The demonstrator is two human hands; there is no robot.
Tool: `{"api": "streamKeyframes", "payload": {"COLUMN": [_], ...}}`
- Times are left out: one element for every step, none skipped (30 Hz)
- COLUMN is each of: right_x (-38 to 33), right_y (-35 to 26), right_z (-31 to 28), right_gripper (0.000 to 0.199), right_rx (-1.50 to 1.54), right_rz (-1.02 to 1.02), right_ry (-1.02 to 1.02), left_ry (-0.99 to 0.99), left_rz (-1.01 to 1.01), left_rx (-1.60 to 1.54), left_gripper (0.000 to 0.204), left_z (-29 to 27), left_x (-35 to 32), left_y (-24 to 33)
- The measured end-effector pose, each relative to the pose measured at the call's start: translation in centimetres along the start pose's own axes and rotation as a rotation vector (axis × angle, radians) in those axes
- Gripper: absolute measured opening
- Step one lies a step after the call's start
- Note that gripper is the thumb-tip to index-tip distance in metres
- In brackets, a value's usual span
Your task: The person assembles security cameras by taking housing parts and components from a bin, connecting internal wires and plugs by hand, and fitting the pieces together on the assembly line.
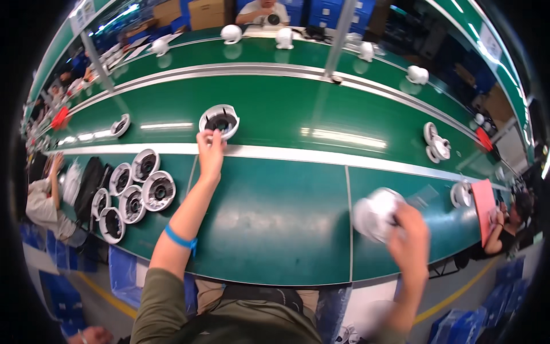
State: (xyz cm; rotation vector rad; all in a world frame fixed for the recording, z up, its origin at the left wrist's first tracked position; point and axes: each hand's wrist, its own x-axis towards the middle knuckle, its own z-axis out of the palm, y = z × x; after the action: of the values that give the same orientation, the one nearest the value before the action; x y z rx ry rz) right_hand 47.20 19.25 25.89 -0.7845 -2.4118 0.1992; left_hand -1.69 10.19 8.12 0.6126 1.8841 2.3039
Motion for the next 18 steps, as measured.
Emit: {"api": "streamKeyframes", "payload": {"right_x": [2.1, 4.0, 5.4, 6.6, 7.3, 8.2, 9.0, 9.7, 10.2, 10.7, 11.0, 11.4, 11.9, 12.7, 13.2, 13.3, 13.3, 13.1], "right_y": [-1.6, -2.9, -4.0, -4.9, -5.9, -6.9, -8.0, -9.1, -10.2, -11.2, -12.0, -12.9, -13.7, -14.9, -16.2, -17.6, -18.5, -18.3], "right_z": [1.8, 3.3, 4.4, 4.9, 5.4, 6.4, 7.3, 8.0, 8.6, 9.0, 9.3, 9.6, 10.0, 10.3, 11.3, 12.3, 12.9, 15.0], "right_gripper": [0.035, 0.032, 0.03, 0.029, 0.03, 0.03, 0.031, 0.031, 0.03, 0.029, 0.029, 0.028, 0.028, 0.026, 0.026, 0.024, 0.024, 0.026], "right_rx": [0.035, 0.072, 0.072, 0.009, 0.006, 0.045, 0.084, 0.089, 0.115, 0.141, 0.142, 0.17, 0.197, 0.123, 0.12, 0.098, 0.07, 0.015], "right_rz": [-0.13, -0.183, -0.232, -0.226, -0.225, -0.272, -0.322, -0.337, -0.343, -0.353, -0.367, -0.339, -0.309, -0.267, -0.277, -0.195, -0.107, -0.206], "right_ry": [-0.106, -0.197, -0.222, -0.324, -0.361, -0.372, -0.387, -0.38, -0.398, -0.423, -0.424, -0.464, -0.5, -0.563, -0.56, -0.48, -0.393, -0.229], "left_ry": [-0.068, -0.105, -0.148, -0.173, -0.195, -0.227, -0.235, -0.246, -0.259, -0.287, -0.276, -0.377, -0.484, -0.497, -0.493, -0.468, -0.452, -0.456], "left_rz": [-0.133, -0.222, -0.309, -0.371, -0.427, -0.438, -0.427, -0.425, -0.425, -0.465, -0.456, -0.519, -0.58, -0.593, -0.584, -0.555, -0.527, -0.532], "left_rx": [-0.185, -0.263, -0.346, -0.38, -0.409, -0.437, -0.445, -0.455, -0.466, -0.495, -0.498, -0.557, -0.616, -0.584, -0.588, -0.582, -0.578, -0.596], "left_gripper": [0.021, 0.02, 0.022, 0.032, 0.043, 0.067, 0.078, 0.081, 0.084, 0.08, 0.08, 0.076, 0.072, 0.063, 0.063, 0.063, 0.063, 0.064], "left_z": [-0.7, -0.9, -0.5, -0.1, 0.1, -0.3, -0.7, -1.4, -2.1, -3.0, -3.9, -4.9, -5.6, -6.3, -6.9, -7.3, -7.4, -7.5], "left_x": [-3.0, -5.1, -6.9, -8.8, -10.3, -10.7, -10.9, -10.8, -10.3, -9.7, -9.0, -8.2, -7.3, -6.8, -6.3, -6.4, -6.4, -6.4], "left_y": [2.9, 4.3, 5.6, 7.4, 9.0, 9.7, 10.5, 10.4, 10.2, 10.2, 9.8, 9.0, 8.8, 8.5, 8.3, 8.4, 8.7, 9.1]}}
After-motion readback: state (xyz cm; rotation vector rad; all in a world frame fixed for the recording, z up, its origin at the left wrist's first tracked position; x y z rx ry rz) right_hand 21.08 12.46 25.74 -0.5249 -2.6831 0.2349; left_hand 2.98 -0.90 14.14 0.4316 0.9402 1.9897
